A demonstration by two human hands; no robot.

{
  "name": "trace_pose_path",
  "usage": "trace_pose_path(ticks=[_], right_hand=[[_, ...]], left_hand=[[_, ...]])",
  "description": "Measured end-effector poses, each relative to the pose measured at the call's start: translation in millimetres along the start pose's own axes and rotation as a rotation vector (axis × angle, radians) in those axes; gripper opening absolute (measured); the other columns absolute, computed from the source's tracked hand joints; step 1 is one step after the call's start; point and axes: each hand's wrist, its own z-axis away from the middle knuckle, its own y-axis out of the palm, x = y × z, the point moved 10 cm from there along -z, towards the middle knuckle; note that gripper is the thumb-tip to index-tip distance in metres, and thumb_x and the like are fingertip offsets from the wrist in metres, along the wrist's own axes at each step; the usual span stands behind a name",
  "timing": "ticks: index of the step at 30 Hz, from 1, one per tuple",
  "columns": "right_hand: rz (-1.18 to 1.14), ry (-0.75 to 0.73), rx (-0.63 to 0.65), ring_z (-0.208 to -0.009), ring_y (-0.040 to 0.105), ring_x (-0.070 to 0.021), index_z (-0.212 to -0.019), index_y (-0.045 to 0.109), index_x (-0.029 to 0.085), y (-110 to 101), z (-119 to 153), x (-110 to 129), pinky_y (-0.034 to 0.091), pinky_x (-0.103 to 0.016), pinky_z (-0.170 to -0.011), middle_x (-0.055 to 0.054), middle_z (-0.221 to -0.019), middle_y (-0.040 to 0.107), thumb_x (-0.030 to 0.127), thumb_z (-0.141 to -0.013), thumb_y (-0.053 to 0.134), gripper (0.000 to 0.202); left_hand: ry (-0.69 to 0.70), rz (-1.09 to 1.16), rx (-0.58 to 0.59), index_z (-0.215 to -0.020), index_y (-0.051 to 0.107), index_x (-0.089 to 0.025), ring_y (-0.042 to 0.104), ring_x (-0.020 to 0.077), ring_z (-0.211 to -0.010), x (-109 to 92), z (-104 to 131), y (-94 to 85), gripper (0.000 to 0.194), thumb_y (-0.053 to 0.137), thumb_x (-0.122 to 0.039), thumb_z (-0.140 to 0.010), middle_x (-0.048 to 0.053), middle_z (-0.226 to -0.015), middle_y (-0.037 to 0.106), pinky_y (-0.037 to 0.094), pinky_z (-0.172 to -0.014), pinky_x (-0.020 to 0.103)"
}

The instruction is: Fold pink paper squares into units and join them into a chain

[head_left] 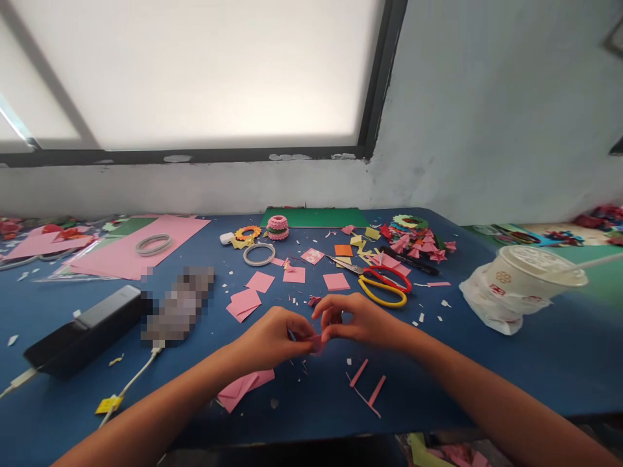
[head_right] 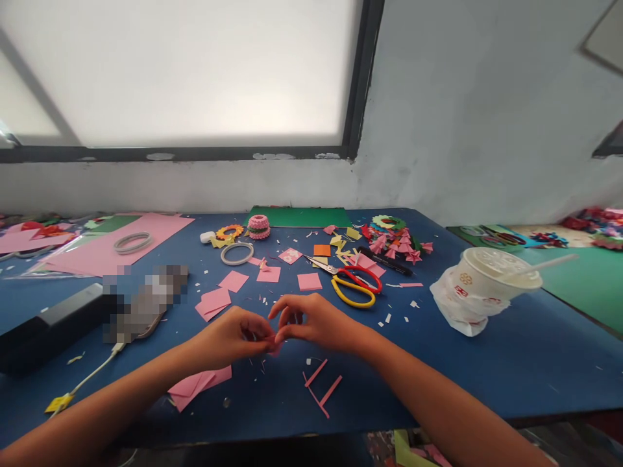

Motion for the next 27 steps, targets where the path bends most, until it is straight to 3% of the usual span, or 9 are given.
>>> trace_pose_path(ticks=[1, 4, 7, 9, 12, 15, 19, 23, 27], right_hand=[[0.113, 0.034, -0.027, -0.074, 0.059, -0.012, -0.095, 0.058, 0.021, -11, 1, -5, 0.043, -0.022, -0.068, 0.001, -0.081, 0.066, 0.03, -0.081, 0.06, 0.016], [0.619, 0.383, -0.25, -0.09, 0.058, -0.0168, -0.087, 0.058, 0.019, -76, 16, -47, 0.04, -0.025, -0.075, -0.005, -0.096, 0.064, 0.029, -0.087, 0.05, 0.012], [0.729, 0.564, -0.251, -0.077, 0.059, -0.0239, -0.078, 0.055, 0.016, -110, 32, -88, 0.038, -0.028, -0.061, -0.009, -0.081, 0.063, 0.028, -0.068, 0.069, 0.021], [0.751, 0.631, -0.217, -0.068, 0.058, -0.0226, -0.077, 0.053, 0.017, -117, 39, -109, 0.035, -0.026, -0.053, -0.006, -0.073, 0.062, 0.036, -0.068, 0.068, 0.026], [0.768, 0.701, -0.2, -0.07, 0.059, -0.0224, -0.081, 0.053, 0.016, -117, 43, -123, 0.034, -0.025, -0.051, -0.008, -0.079, 0.063, 0.039, -0.068, 0.068, 0.03], [0.772, 0.767, -0.207, -0.073, 0.061, -0.0231, -0.087, 0.054, 0.016, -116, 45, -125, 0.036, -0.025, -0.05, -0.008, -0.081, 0.064, 0.041, -0.068, 0.068, 0.034], [0.806, 0.808, -0.196, -0.074, 0.062, -0.0258, -0.072, 0.056, 0.018, -117, 48, -123, 0.036, -0.026, -0.051, -0.009, -0.075, 0.065, 0.039, -0.07, 0.066, 0.024], [0.813, 0.781, -0.197, -0.08, 0.063, -0.0268, -0.077, 0.057, 0.016, -114, 47, -124, 0.037, -0.027, -0.056, -0.013, -0.083, 0.066, 0.032, -0.077, 0.061, 0.017], [0.755, 0.768, -0.262, -0.084, 0.062, -0.0288, -0.093, 0.055, 0.011, -113, 48, -122, 0.039, -0.029, -0.059, -0.017, -0.09, 0.064, 0.022, -0.079, 0.056, 0.019]], left_hand=[[-0.019, 0.036, 0.014, -0.077, 0.069, -0.015, 0.061, 0.013, -0.062, 1, 0, 1.2, 0.022, 0.06, -0.035, -0.076, 0.004, -0.071, 0.07, 0.043, -0.055, 0.02], [-0.098, 0.225, -0.03, -0.078, 0.065, -0.013, 0.06, 0.0112, -0.06, 8, -1, -5.4, 0.024, 0.06, -0.036, -0.076, 0.004, -0.074, 0.069, 0.044, -0.054, 0.02], [-0.095, 0.349, -0.15, -0.08, 0.058, -0.014, 0.06, 0.01, -0.057, 10, -2, -20.2, 0.021, 0.062, -0.034, -0.075, 0.003, -0.073, 0.067, 0.042, -0.05, 0.019], [-0.012, 0.297, -0.275, -0.079, 0.056, -0.015, 0.061, 0.0111, -0.059, 5, 2, -34.6, 0.017, 0.061, -0.031, -0.075, 0.004, -0.078, 0.067, 0.043, -0.048, 0.019], [0.278, 0.01, -0.466, -0.071, 0.056, -0.017, 0.063, 0.0156, -0.08, -26, 18, -52.1, 0.006, 0.057, -0.021, -0.075, 0.007, -0.095, 0.067, 0.05, -0.062, 0.025], [0.552, -0.26, -0.581, -0.063, 0.059, -0.02, 0.063, 0.0165, -0.086, -56, 40, -53.3, 0.013, 0.056, -0.015, -0.075, 0.006, -0.094, 0.069, 0.051, -0.075, 0.031], [0.682, -0.34, -0.652, -0.06, 0.06, -0.022, 0.064, 0.0152, -0.076, -70, 54, -54.9, 0.017, 0.058, -0.013, -0.074, 0.003, -0.081, 0.071, 0.051, -0.072, 0.03], [0.465, -0.116, -0.602, -0.071, 0.064, -0.02, 0.064, 0.0155, -0.07, -53, 41, -60.8, 0.007, 0.061, -0.024, -0.076, 0.004, -0.076, 0.07, 0.053, -0.068, 0.029], [0.139, 0.304, -0.417, -0.08, 0.064, -0.015, 0.061, 0.0116, -0.059, -20, 20, -49.2, 0.02, 0.061, -0.034, -0.078, 0.004, -0.074, 0.069, 0.051, -0.056, 0.023]])
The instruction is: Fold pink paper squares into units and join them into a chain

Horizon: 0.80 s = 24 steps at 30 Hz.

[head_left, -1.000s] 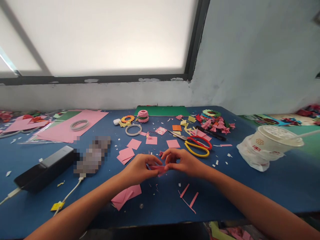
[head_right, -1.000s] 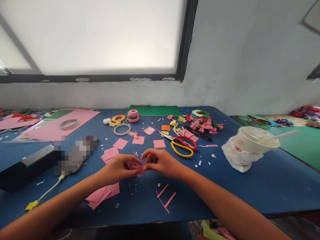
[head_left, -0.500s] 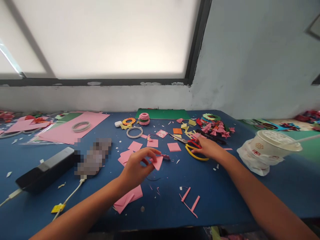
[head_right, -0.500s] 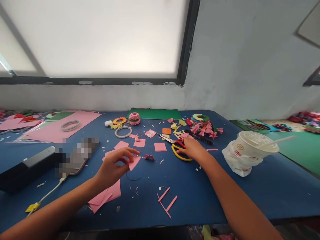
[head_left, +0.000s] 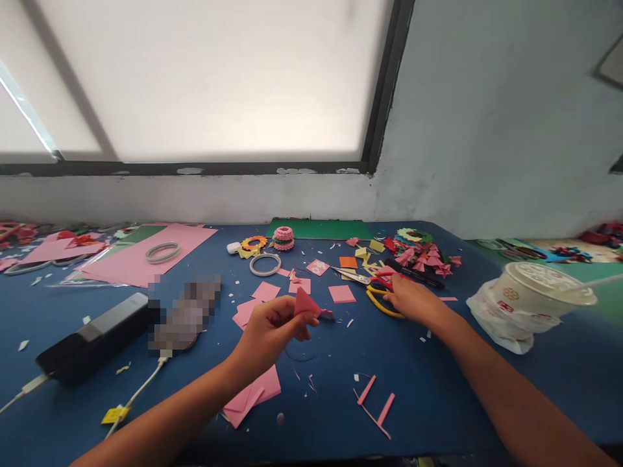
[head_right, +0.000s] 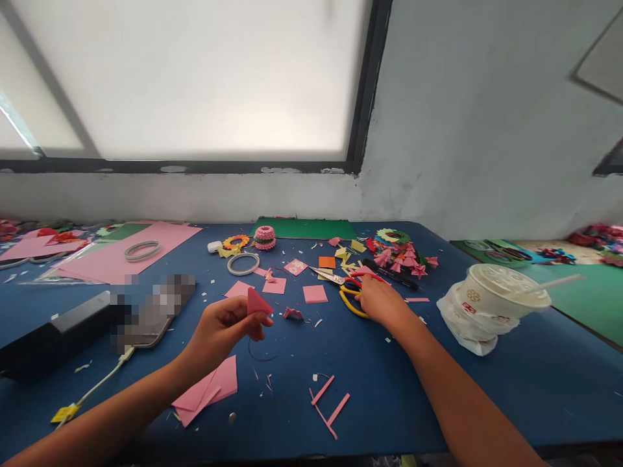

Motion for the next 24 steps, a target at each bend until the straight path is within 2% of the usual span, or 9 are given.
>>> trace_pose_path(ticks=[3, 7, 9, 11, 13, 16, 19, 24], right_hand=[[-0.117, -0.015, -0.03, -0.081, 0.062, -0.0262, -0.104, 0.05, 0.009, -9, 3, 8, 0.041, -0.029, -0.06, -0.017, -0.092, 0.064, 0.021, -0.081, 0.053, 0.027], [-0.376, -0.117, -0.028, -0.071, 0.059, -0.017, -0.111, 0.044, 0.017, -18, 14, 38, 0.044, -0.025, -0.058, -0.006, -0.09, 0.062, 0.039, -0.08, 0.054, 0.039], [-0.849, -0.201, 0.041, -0.064, 0.055, -0.0137, -0.103, 0.044, 0.019, -15, 23, 61, 0.043, -0.023, -0.054, -0.001, -0.079, 0.057, 0.043, -0.069, 0.065, 0.047], [-1.099, -0.265, 0.224, -0.049, 0.044, -0.0081, -0.091, 0.043, 0.02, 0, 36, 88, 0.037, -0.02, -0.044, 0.006, -0.065, 0.047, 0.049, -0.064, 0.069, 0.047], [-1.237, -0.29, 0.333, -0.042, 0.034, -0.0051, -0.079, 0.04, 0.021, 13, 49, 109, 0.032, -0.018, -0.038, 0.008, -0.059, 0.039, 0.06, -0.06, 0.067, 0.051], [-1.329, -0.332, 0.452, -0.039, 0.025, -0.0043, -0.073, 0.035, 0.021, 28, 68, 133, 0.027, -0.018, -0.034, 0.01, -0.054, 0.03, 0.075, -0.053, 0.061, 0.062], [-1.301, -0.369, 0.541, -0.042, 0.025, -0.0054, -0.076, 0.038, 0.02, 36, 84, 146, 0.024, -0.018, -0.036, 0.008, -0.056, 0.032, 0.079, -0.058, 0.052, 0.063], [-1.115, -0.54, 0.412, -0.056, 0.03, -0.0105, -0.078, 0.041, 0.019, 22, 99, 153, 0.028, -0.022, -0.048, 0.003, -0.067, 0.037, 0.089, -0.052, 0.039, 0.074]], left_hand=[[-0.179, 0.199, 0.026, -0.079, 0.062, -0.013, 0.061, 0.0098, -0.058, 16, -1, 5.1, 0.023, 0.061, -0.037, -0.078, 0.005, -0.077, 0.069, 0.049, -0.053, 0.02], [-0.275, 0.313, 0.027, -0.079, 0.062, -0.013, 0.06, 0.0094, -0.057, 25, 2, 7.3, 0.024, 0.062, -0.037, -0.078, 0.006, -0.079, 0.069, 0.047, -0.05, 0.018], [-0.281, 0.335, 0.024, -0.078, 0.062, -0.013, 0.059, 0.0094, -0.055, 25, 2, 7.0, 0.025, 0.062, -0.038, -0.077, 0.006, -0.076, 0.069, 0.047, -0.047, 0.018], [-0.271, 0.343, 0.017, -0.077, 0.062, -0.013, 0.058, 0.0091, -0.052, 23, 3, 5.6, 0.026, 0.063, -0.039, -0.076, 0.005, -0.07, 0.068, 0.046, -0.044, 0.018], [-0.247, 0.334, 0.012, -0.075, 0.062, -0.013, 0.056, 0.0086, -0.048, 19, 3, 3.3, 0.026, 0.063, -0.039, -0.076, 0.004, -0.066, 0.067, 0.045, -0.042, 0.018], [-0.19, 0.308, 0.016, -0.073, 0.062, -0.013, 0.055, 0.0084, -0.047, 9, 3, -0.5, 0.026, 0.062, -0.038, -0.076, 0.003, -0.064, 0.066, 0.045, -0.041, 0.018], [-0.125, 0.284, -0.006, -0.071, 0.062, -0.013, 0.055, 0.0081, -0.045, 0, 3, -7.9, 0.026, 0.061, -0.038, -0.077, 0.003, -0.062, 0.066, 0.045, -0.039, 0.018], [-0.03, 0.205, -0.114, -0.07, 0.063, -0.013, 0.055, 0.0082, -0.042, -12, 5, -25.7, 0.023, 0.061, -0.035, -0.077, 0.003, -0.06, 0.066, 0.046, -0.04, 0.019]])
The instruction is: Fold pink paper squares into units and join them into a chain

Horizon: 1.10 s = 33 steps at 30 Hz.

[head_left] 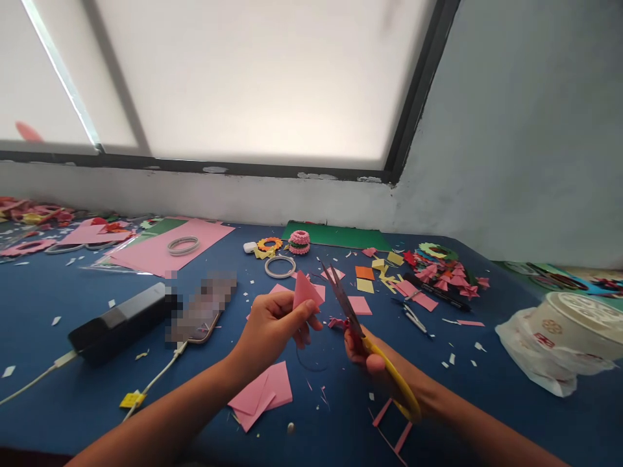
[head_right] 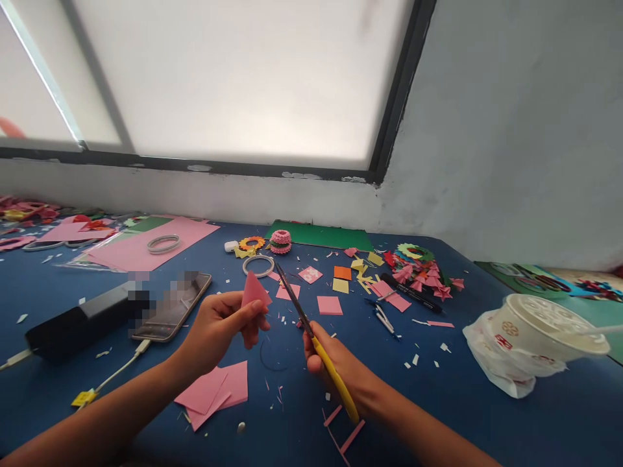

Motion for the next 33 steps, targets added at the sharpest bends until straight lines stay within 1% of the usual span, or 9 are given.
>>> trace_pose_path(ticks=[3, 8, 13, 16, 20, 25, 29, 33], right_hand=[[0.058, 0.063, 0.025, -0.057, 0.031, -0.0119, -0.083, 0.041, 0.021, 6, 3, -7, 0.029, -0.023, -0.048, 0.003, -0.068, 0.038, 0.089, -0.051, 0.041, 0.074], [0.144, 0.108, 0.044, -0.06, 0.04, -0.0135, -0.08, 0.041, 0.022, 11, 5, -13, 0.034, -0.024, -0.05, 0.002, -0.068, 0.044, 0.077, -0.062, 0.051, 0.059], [0.192, 0.15, 0.037, -0.063, 0.046, -0.0145, -0.081, 0.042, 0.021, 11, 7, -13, 0.038, -0.024, -0.054, 0.002, -0.068, 0.046, 0.07, -0.067, 0.054, 0.053], [0.217, 0.151, 0.037, -0.063, 0.045, -0.0139, -0.079, 0.041, 0.021, 12, 8, -12, 0.037, -0.024, -0.054, 0.003, -0.069, 0.045, 0.073, -0.068, 0.05, 0.054], [0.202, 0.093, 0.043, -0.059, 0.037, -0.012, -0.08, 0.04, 0.021, 13, 10, -6, 0.033, -0.022, -0.05, 0.004, -0.067, 0.041, 0.082, -0.063, 0.043, 0.064], [0.194, 0.099, 0.056, -0.055, 0.03, -0.0109, -0.08, 0.039, 0.021, 16, 10, -4, 0.029, -0.022, -0.047, 0.005, -0.064, 0.036, 0.09, -0.053, 0.03, 0.074], [0.18, 0.085, 0.072, -0.055, 0.028, -0.0108, -0.081, 0.039, 0.021, 19, 9, -1, 0.029, -0.022, -0.046, 0.005, -0.064, 0.035, 0.091, -0.047, 0.026, 0.08], [0.142, 0.07, 0.075, -0.056, 0.026, -0.0108, -0.08, 0.038, 0.021, 20, 9, -2, 0.028, -0.022, -0.046, 0.005, -0.065, 0.034, 0.09, -0.047, 0.027, 0.077]], left_hand=[[0.049, -0.046, -0.054, -0.067, 0.063, -0.013, 0.056, 0.0085, -0.042, -8, 1, -6.1, 0.022, 0.061, -0.033, -0.076, 0.003, -0.059, 0.066, 0.047, -0.041, 0.019], [0.064, -0.152, -0.106, -0.062, 0.065, -0.012, 0.056, 0.0086, -0.042, -14, 2, -10.1, 0.024, 0.061, -0.032, -0.076, 0.004, -0.057, 0.066, 0.048, -0.043, 0.018], [0.072, -0.185, -0.127, -0.062, 0.066, -0.01, 0.057, 0.0091, -0.043, -14, 2, -11.4, 0.025, 0.061, -0.031, -0.076, 0.005, -0.053, 0.065, 0.048, -0.043, 0.018], [0.07, -0.173, -0.111, -0.063, 0.066, -0.01, 0.057, 0.0083, -0.043, -13, 2, -9.3, 0.023, 0.061, -0.029, -0.075, 0.004, -0.055, 0.066, 0.048, -0.043, 0.016], [0.052, -0.156, -0.045, -0.062, 0.064, -0.01, 0.059, 0.0081, -0.044, -8, 1, -1.8, 0.022, 0.061, -0.028, -0.075, 0.004, -0.056, 0.066, 0.049, -0.043, 0.015], [0.03, -0.139, -0.038, -0.063, 0.064, -0.01, 0.061, 0.0093, -0.046, -1, 2, -0.7, 0.022, 0.061, -0.029, -0.075, 0.004, -0.058, 0.067, 0.05, -0.044, 0.015], [0.044, -0.155, -0.043, -0.063, 0.064, -0.01, 0.063, 0.0113, -0.048, 0, 1, -0.9, 0.025, 0.06, -0.032, -0.076, 0.005, -0.055, 0.065, 0.051, -0.045, 0.016], [0.065, -0.152, -0.032, -0.064, 0.065, -0.01, 0.064, 0.0122, -0.05, -3, 1, 1.6, 0.025, 0.06, -0.031, -0.076, 0.005, -0.057, 0.066, 0.051, -0.045, 0.017]])
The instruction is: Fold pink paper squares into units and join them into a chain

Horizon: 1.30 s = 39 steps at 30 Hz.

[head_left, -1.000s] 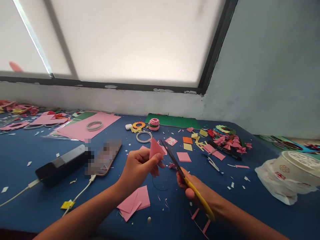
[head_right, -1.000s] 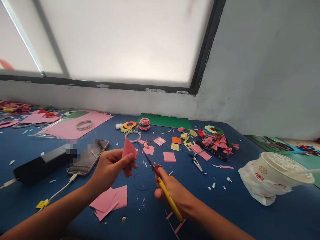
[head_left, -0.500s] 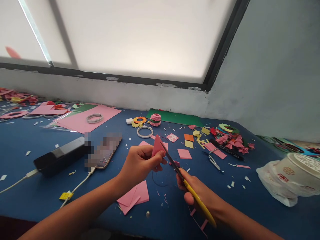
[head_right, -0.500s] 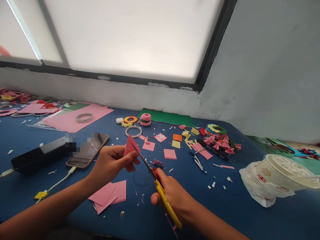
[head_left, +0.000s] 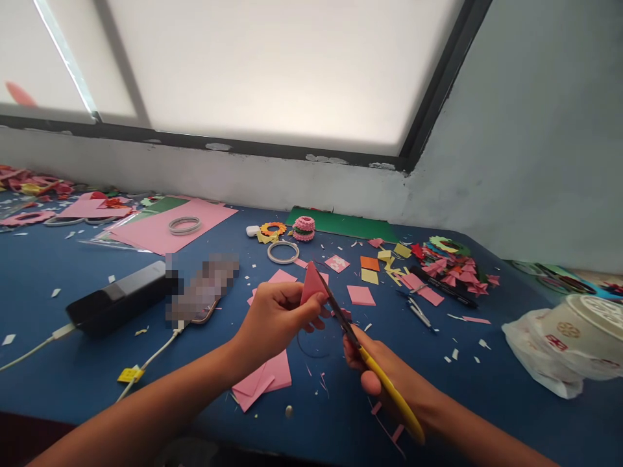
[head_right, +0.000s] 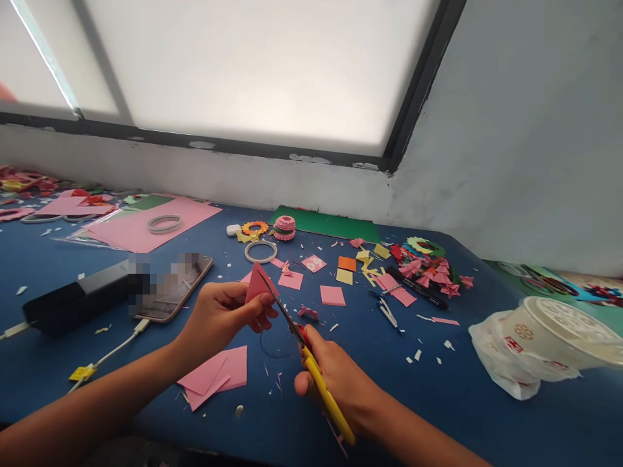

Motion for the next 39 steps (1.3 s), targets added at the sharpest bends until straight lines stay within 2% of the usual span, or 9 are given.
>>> trace_pose_path(ticks=[10, 20, 22, 24, 26, 28, 33, 39], right_hand=[[-0.105, -0.036, 0.009, -0.057, 0.023, -0.0106, -0.076, 0.035, 0.02, 3.0, 1.2, 4.4, 0.025, -0.021, -0.046, 0.005, -0.065, 0.032, 0.088, -0.05, 0.033, 0.073], [-0.011, 0.016, -0.001, -0.053, 0.025, -0.0097, -0.073, 0.035, 0.02, 0.8, 0.2, 1.3, 0.025, -0.022, -0.047, 0.006, -0.06, 0.033, 0.091, -0.048, 0.025, 0.076], [0.009, 0.047, -0.01, -0.052, 0.028, -0.0099, -0.073, 0.034, 0.021, 0.5, 1.1, -0.7, 0.025, -0.022, -0.047, 0.006, -0.059, 0.036, 0.091, -0.052, 0.024, 0.074], [0.035, 0.083, -0.01, -0.051, 0.031, -0.0103, -0.073, 0.034, 0.021, 0.8, 2.3, -3.4, 0.026, -0.022, -0.047, 0.005, -0.059, 0.039, 0.087, -0.063, 0.027, 0.067], [0.059, 0.103, -0.008, -0.05, 0.036, -0.0111, -0.073, 0.035, 0.021, 1.0, 3.2, -4.4, 0.027, -0.022, -0.047, 0.004, -0.059, 0.043, 0.076, -0.075, 0.031, 0.055], [0.076, 0.103, -0.004, -0.051, 0.04, -0.0118, -0.073, 0.035, 0.021, 1.1, 3.4, -3.1, 0.028, -0.022, -0.048, 0.004, -0.059, 0.044, 0.064, -0.081, 0.035, 0.043], [0.089, 0.101, 0.002, -0.05, 0.043, -0.0123, -0.072, 0.034, 0.021, 0.5, 3.3, -0.1, 0.03, -0.022, -0.047, 0.004, -0.057, 0.044, 0.05, -0.082, 0.039, 0.03], [0.085, 0.083, -0.001, -0.05, 0.043, -0.0115, -0.073, 0.034, 0.021, -0.5, 4.4, -2.4, 0.028, -0.022, -0.047, 0.004, -0.057, 0.047, 0.05, -0.083, 0.041, 0.032]], left_hand=[[0.008, 0.059, 0.008, -0.069, 0.067, -0.012, 0.067, 0.0136, -0.059, -2.6, 3.1, 1.7, 0.02, 0.059, -0.028, -0.077, 0.005, -0.064, 0.07, 0.054, -0.049, 0.017], [0.005, 0.069, 0.019, -0.067, 0.067, -0.013, 0.067, 0.0129, -0.058, -0.5, 1.9, 2.1, 0.019, 0.06, -0.028, -0.077, 0.004, -0.063, 0.07, 0.054, -0.049, 0.016], [0.0, 0.065, 0.022, -0.067, 0.067, -0.012, 0.067, 0.0132, -0.058, -0.2, 2.3, 2.0, 0.02, 0.06, -0.028, -0.076, 0.005, -0.063, 0.07, 0.054, -0.049, 0.016], [-0.007, 0.058, 0.022, -0.068, 0.067, -0.012, 0.067, 0.0133, -0.058, 0.1, 2.5, 2.0, 0.019, 0.059, -0.027, -0.076, 0.005, -0.063, 0.07, 0.054, -0.049, 0.017], [-0.015, 0.054, 0.025, -0.068, 0.067, -0.012, 0.067, 0.0133, -0.058, 0.2, 2.5, 2.5, 0.018, 0.058, -0.025, -0.076, 0.005, -0.064, 0.07, 0.054, -0.049, 0.017], [-0.023, 0.05, 0.03, -0.068, 0.067, -0.012, 0.067, 0.0133, -0.059, 0.2, 2.3, 3.3, 0.017, 0.057, -0.024, -0.076, 0.005, -0.064, 0.07, 0.054, -0.05, 0.017], [-0.049, 0.044, 0.016, -0.066, 0.067, -0.012, 0.067, 0.0148, -0.057, 0.9, 1.8, 2.5, 0.019, 0.058, -0.027, -0.074, 0.006, -0.063, 0.07, 0.054, -0.049, 0.02], [-0.068, 0.092, 0.042, -0.067, 0.066, -0.012, 0.066, 0.0127, -0.056, 2.1, 0.5, 3.5, 0.018, 0.059, -0.026, -0.075, 0.004, -0.062, 0.069, 0.053, -0.049, 0.018]])
